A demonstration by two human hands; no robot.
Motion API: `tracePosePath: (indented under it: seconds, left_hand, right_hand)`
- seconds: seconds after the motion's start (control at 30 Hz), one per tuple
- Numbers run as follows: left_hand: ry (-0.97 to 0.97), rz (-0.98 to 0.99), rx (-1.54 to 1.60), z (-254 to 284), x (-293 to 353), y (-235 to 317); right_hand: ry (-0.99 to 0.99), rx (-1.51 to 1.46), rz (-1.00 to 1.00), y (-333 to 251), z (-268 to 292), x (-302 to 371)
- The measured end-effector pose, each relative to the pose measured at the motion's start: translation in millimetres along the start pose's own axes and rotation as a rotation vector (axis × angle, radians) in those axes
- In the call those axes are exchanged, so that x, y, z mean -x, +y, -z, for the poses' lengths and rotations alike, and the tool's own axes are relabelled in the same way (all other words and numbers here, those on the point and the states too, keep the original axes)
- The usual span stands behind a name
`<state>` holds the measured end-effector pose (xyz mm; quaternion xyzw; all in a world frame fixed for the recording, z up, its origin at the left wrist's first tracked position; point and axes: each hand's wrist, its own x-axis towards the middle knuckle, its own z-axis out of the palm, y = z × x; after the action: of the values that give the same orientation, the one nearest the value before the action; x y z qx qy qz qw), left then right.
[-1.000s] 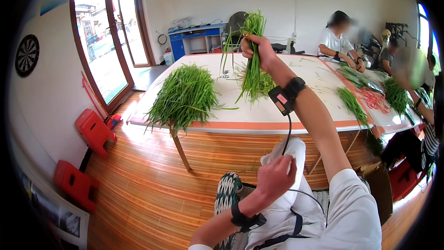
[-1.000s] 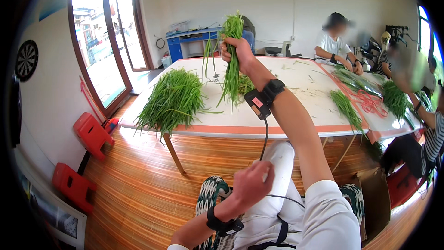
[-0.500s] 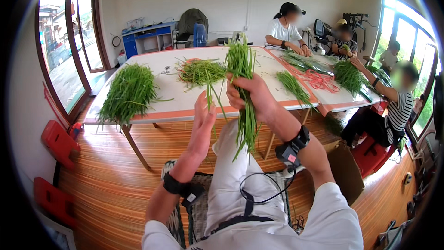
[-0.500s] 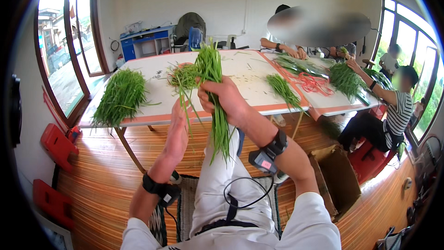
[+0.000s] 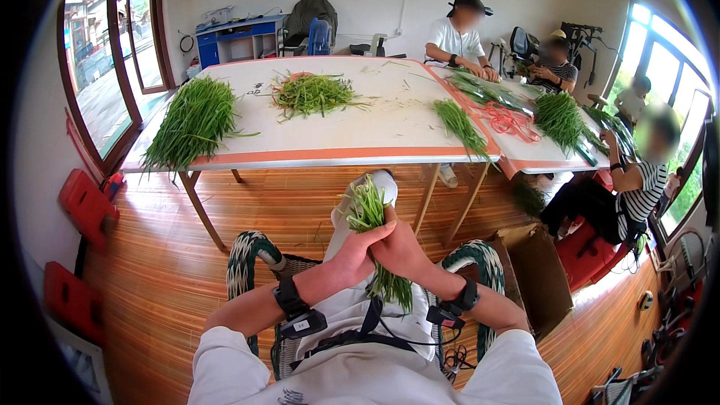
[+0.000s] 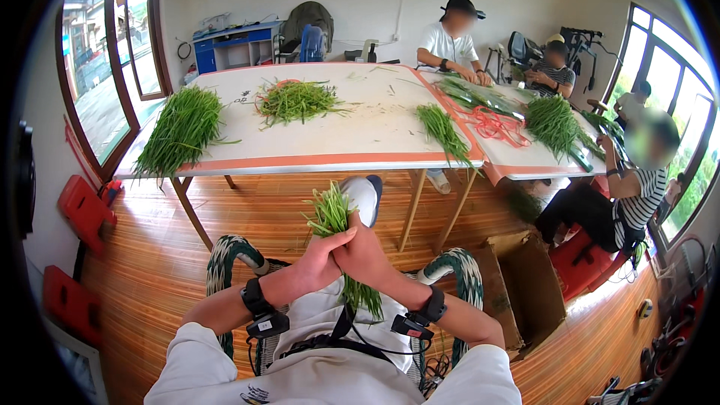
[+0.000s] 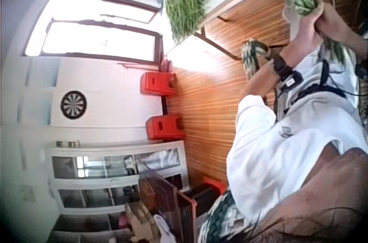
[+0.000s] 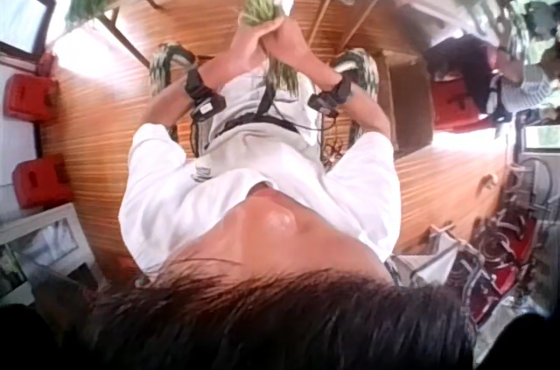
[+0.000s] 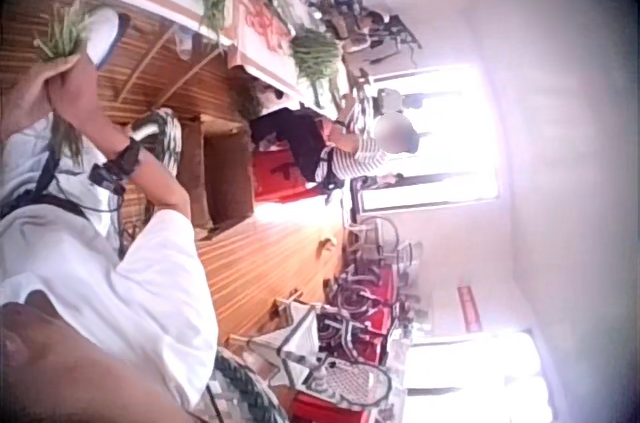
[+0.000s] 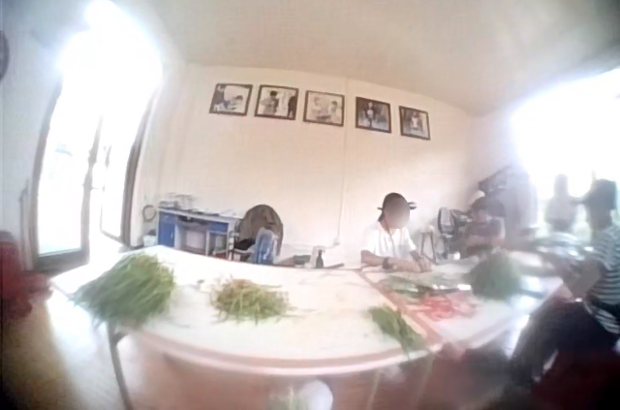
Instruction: The person is gathering and aligning green leafy vegetables into a bundle by hand while sitting in a chair.
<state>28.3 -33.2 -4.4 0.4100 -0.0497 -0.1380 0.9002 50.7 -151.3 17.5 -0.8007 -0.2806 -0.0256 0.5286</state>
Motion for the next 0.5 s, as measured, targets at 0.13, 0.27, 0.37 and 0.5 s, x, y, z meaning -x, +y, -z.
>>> tracePosePath:
  seconds: [0.13,0.27,0.37,0.5]
  left_hand:
    - [0.108,0.086,0.083,11,8,7]
    - [0.130,0.145,0.056,23,21,12]
    - [0.130,0.163,0.009,29,25,16]
    - [0.133,0.227,-0.036,42,28,23]
  right_hand:
    - [-0.132,0.343,0.105,4,-4,2]
    - [-0.244,0.563,0.208,-7,6,7]
    - [-0.245,0.513,0.330,-3,11,12]
    - [-0.232,0.260,0.328,11,20,17]
